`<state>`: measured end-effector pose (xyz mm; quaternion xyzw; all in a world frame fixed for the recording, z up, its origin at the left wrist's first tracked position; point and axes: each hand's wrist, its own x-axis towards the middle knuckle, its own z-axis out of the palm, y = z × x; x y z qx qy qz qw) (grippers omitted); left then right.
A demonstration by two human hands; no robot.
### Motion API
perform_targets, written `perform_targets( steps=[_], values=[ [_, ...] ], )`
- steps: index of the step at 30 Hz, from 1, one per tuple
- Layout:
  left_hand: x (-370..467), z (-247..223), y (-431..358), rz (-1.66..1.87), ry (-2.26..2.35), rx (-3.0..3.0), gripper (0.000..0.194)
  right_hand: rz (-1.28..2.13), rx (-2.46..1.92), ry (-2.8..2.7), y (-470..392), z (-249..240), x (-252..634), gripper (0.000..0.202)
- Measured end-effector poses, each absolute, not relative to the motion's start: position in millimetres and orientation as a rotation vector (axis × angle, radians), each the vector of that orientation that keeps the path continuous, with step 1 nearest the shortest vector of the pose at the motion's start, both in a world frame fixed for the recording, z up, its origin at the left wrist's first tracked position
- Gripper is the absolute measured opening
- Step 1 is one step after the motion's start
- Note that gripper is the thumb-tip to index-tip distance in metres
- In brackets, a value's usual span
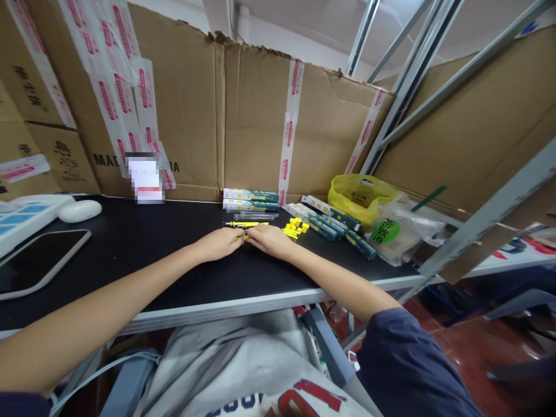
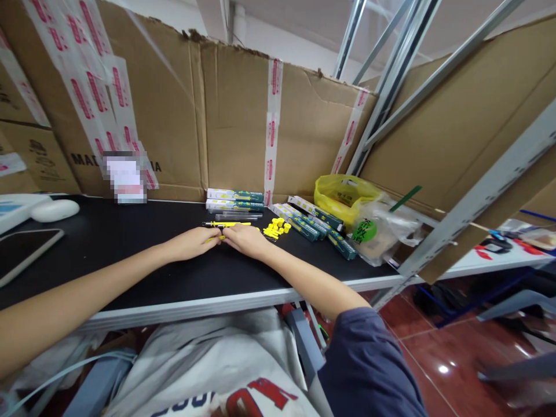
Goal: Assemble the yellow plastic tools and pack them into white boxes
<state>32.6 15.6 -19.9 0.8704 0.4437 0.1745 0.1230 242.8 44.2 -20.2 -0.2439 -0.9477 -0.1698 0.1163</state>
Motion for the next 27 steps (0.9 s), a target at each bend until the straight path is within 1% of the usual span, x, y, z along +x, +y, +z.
perform_targets(
  steps=[6,13,16,22,27],
  values=[
    [29,-25,21,0.468,1.323,2.553,0.030,-0.488,-0.722,-2.798,42,-17,243,0.018],
    [30,-22,18,0.430,1.283,2.558,0.031,-0.184,-0.826,-2.715,44,-22,244,0.008],
    [29,-23,20,0.436,1.279,2.545,0.032,-0.075,-0.838,-2.682,43,-22,244,0.007],
    [27,-26,23,0.470,1.270,2.512,0.031,-0.015,-0.776,-2.617,42,-24,242,0.009],
    [28,-20,19,0.474,1.285,2.456,0.029,0.092,-0.803,-2.523,41,-29,239,0.006]
  ],
)
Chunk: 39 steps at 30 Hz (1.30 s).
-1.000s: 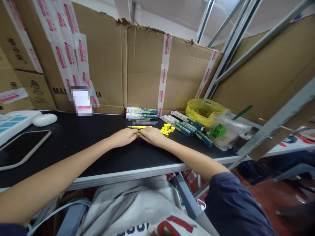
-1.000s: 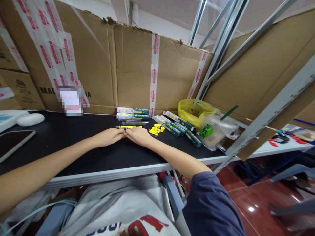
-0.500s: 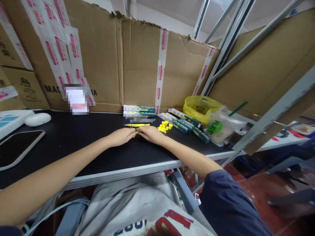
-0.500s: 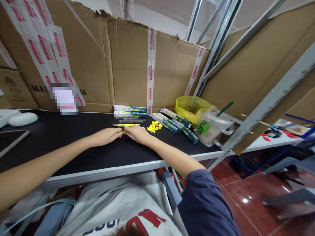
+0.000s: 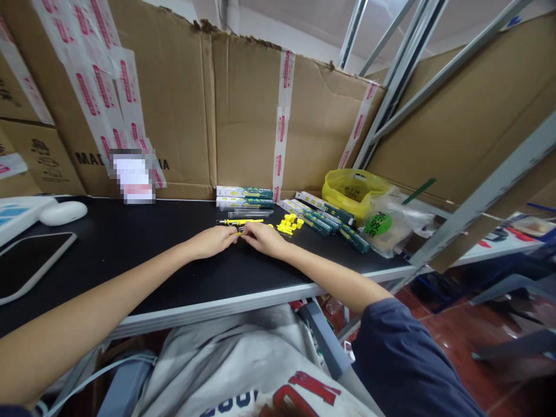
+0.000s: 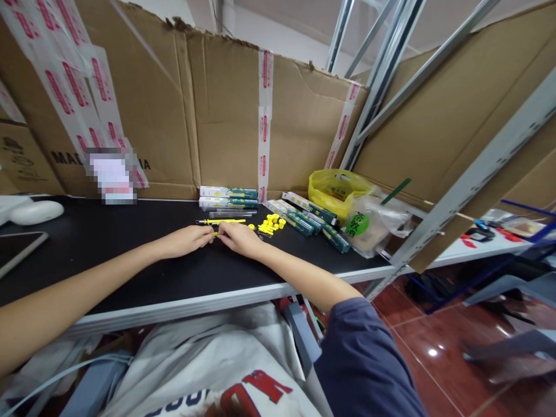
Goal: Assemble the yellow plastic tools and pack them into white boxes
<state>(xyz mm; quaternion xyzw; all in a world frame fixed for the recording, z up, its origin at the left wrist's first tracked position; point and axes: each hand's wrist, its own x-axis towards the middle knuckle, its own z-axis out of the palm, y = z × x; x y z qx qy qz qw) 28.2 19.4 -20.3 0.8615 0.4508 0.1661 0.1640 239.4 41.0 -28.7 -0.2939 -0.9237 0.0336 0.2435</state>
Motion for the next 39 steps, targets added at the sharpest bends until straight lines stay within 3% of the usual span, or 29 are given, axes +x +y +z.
perform_targets(
  steps=[14,25,39],
  values=[
    [28,-18,20,0.458,1.246,2.403,0.029,0.226,-0.849,-2.469,39,-28,237,0.014],
    [28,-16,17,0.419,1.319,2.453,0.027,0.756,-0.898,-2.184,44,-40,233,0.021],
    [29,-17,18,0.469,1.226,2.376,0.030,0.845,-0.770,-2.269,49,-29,239,0.025]
  ],
)
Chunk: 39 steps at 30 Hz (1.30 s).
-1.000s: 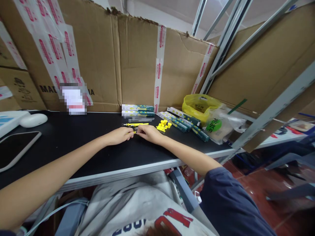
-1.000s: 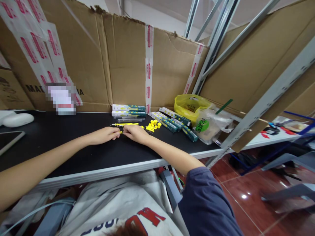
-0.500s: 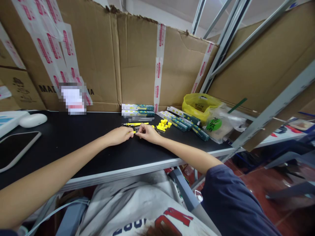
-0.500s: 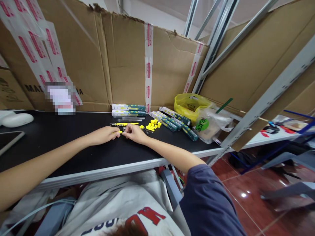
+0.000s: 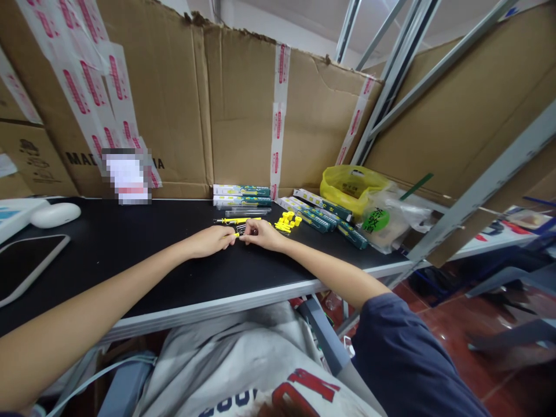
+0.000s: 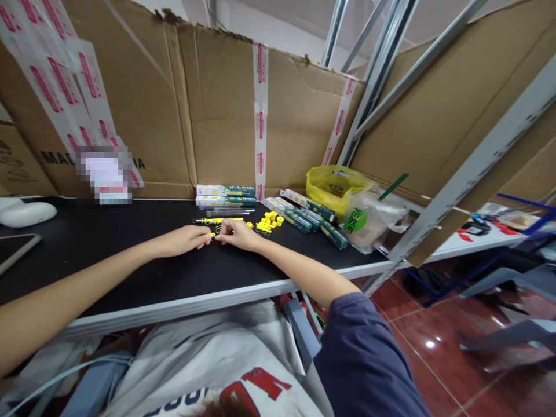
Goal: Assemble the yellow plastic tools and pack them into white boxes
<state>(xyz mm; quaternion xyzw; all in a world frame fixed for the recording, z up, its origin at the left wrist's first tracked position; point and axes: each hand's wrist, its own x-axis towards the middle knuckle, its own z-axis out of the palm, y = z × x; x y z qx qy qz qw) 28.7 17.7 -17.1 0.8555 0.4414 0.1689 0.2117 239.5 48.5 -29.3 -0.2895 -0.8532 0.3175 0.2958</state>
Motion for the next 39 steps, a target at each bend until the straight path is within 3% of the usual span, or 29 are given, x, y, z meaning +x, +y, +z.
perform_targets(
  steps=[12,22,39],
  values=[
    [30,-17,16,0.451,1.259,2.399,0.027,0.740,-0.845,-2.187,41,-37,235,0.026],
    [32,-16,14,0.543,1.250,2.377,0.029,0.847,-0.859,-2.089,46,-38,236,0.043],
    [32,-21,17,0.563,1.274,2.391,0.032,0.162,-0.798,-2.460,49,-29,245,0.004]
  ],
)
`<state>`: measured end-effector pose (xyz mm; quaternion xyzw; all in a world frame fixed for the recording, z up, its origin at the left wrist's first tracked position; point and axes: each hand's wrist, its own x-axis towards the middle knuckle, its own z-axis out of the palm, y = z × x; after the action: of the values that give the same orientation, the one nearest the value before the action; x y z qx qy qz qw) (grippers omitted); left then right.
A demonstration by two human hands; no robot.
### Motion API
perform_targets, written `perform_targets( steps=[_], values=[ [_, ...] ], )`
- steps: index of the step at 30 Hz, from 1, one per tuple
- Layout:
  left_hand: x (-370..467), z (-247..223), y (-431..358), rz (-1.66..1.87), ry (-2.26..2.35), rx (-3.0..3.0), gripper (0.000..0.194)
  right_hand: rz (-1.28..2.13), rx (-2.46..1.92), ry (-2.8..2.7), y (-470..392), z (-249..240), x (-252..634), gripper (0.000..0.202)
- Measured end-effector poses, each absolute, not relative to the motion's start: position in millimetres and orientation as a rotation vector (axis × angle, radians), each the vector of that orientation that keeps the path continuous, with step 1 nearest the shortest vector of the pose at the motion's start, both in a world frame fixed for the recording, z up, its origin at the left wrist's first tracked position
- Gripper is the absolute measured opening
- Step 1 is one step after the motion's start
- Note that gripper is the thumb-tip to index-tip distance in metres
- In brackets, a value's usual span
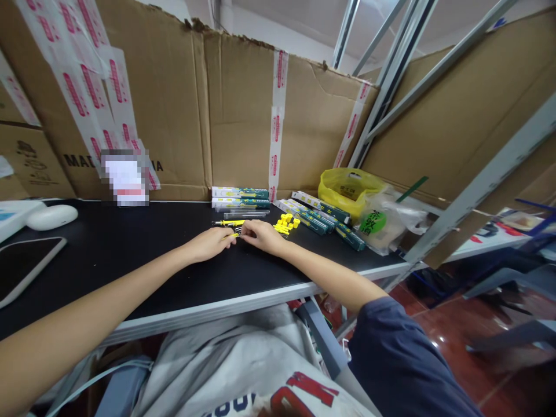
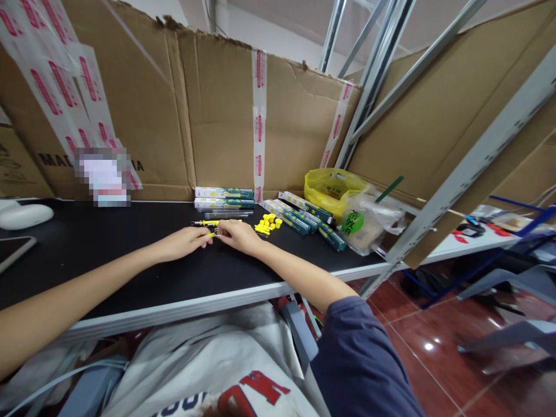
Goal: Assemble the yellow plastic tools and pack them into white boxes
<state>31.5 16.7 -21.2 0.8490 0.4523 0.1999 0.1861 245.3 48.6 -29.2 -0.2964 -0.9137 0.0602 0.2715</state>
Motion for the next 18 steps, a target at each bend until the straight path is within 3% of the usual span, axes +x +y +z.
perform_targets(
  steps=[18],
  values=[
    [32.4,-23.9,18.5,0.569,1.253,2.392,0.030,0.413,-0.851,-2.386,49.4,-31.0,243.0,0.011]
  ],
)
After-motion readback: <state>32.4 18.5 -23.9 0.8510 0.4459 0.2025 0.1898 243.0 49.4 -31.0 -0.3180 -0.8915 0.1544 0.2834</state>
